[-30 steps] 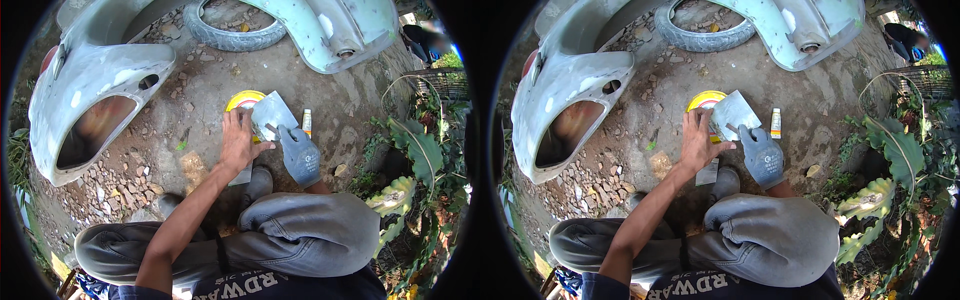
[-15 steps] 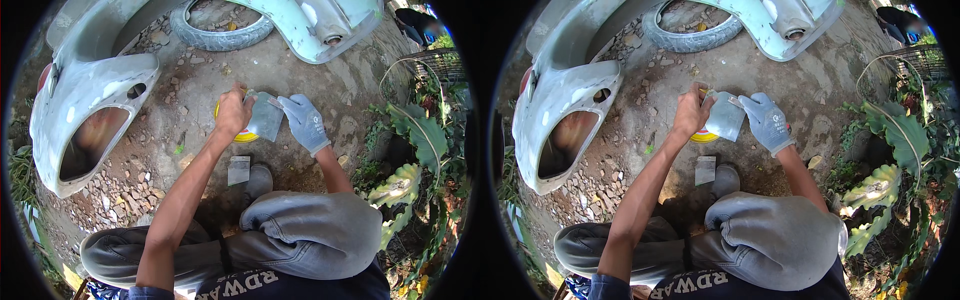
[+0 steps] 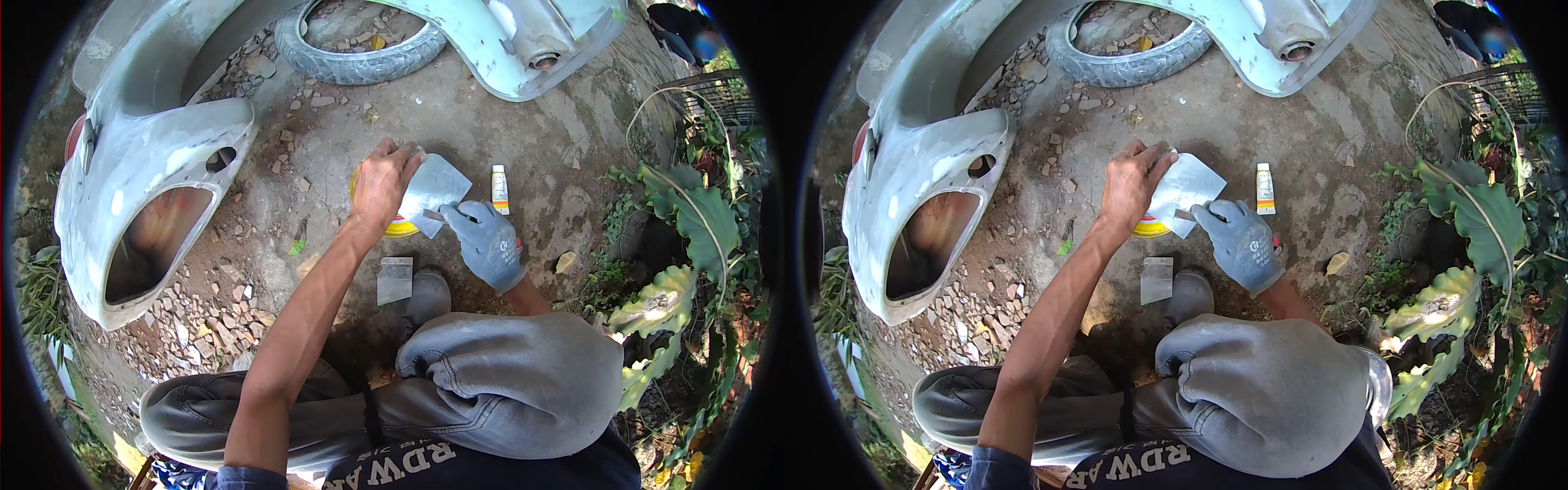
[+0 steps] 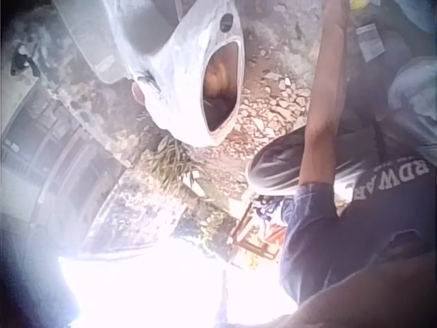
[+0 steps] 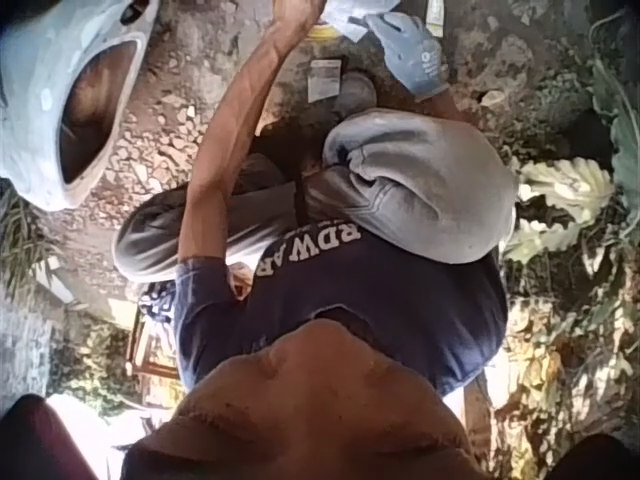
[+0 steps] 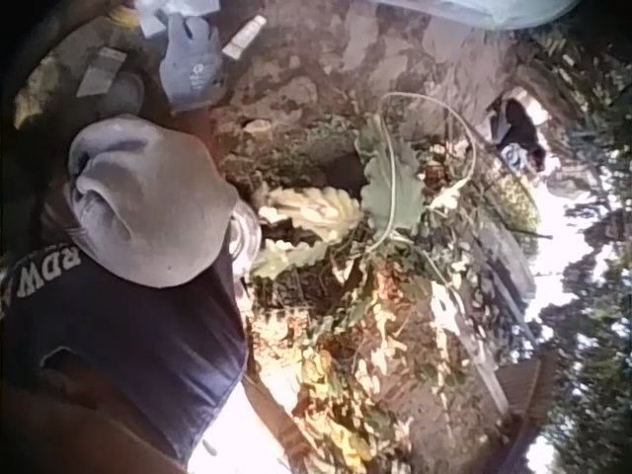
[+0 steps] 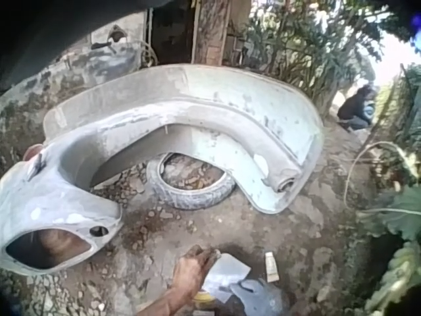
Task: Apply and smooth body filler on a motorcycle frame part using a spreader and sandpaper.
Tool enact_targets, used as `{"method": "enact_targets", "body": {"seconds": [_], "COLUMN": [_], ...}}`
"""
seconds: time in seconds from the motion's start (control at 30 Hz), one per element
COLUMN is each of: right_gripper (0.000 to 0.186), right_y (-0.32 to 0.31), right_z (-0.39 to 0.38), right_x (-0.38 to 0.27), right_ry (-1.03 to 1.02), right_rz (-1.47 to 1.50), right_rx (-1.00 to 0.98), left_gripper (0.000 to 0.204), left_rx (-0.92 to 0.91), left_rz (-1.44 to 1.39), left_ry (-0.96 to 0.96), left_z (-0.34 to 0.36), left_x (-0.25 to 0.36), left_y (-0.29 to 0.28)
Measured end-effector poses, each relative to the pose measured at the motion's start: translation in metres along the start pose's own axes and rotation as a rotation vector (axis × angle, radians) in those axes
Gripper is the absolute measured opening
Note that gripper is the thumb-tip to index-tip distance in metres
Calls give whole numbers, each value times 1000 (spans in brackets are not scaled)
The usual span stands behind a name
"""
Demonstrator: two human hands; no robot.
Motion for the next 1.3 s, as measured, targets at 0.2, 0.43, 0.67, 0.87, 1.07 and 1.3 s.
{"method": "enact_targets", "body": {"seconds": [0.2, 0.43, 0.67, 0.87, 1.07, 1.3], "right_gripper": [45, 49, 45, 48, 56, 59], "right_y": [-30, -1, 16, 19, 16, 3], "right_z": [6, 52, 26, 24, -2, -31], "right_x": [23, 53, 32, 41, 23, 5], "right_ry": [51, -132, -135, -89, -38, -98], "right_rz": [80, -81, -59, -154, -17, -71], "right_rx": [82, -29, 25, -22, 2, -63], "left_gripper": [24, 21, 19, 16, 16, 15], "left_rx": [-206, -239, -200, -190, -202, -168], "left_rz": [-35, -138, -153, -71, -69, -43], "left_ry": [381, 335, 316, 384, 359, 350], "left_z": [35, 46, 44, 41, 40, 36], "left_x": [0, -7, -8, -3, -5, -3], "left_y": [-2, 8, 11, 11, 10, 13]}}
Point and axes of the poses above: each hand's wrist, its own z-axis towards the middle knuckle, its own y-axis out of the palm, x = y × z, the point moved 3 cm from there along z, towards the middle knuckle
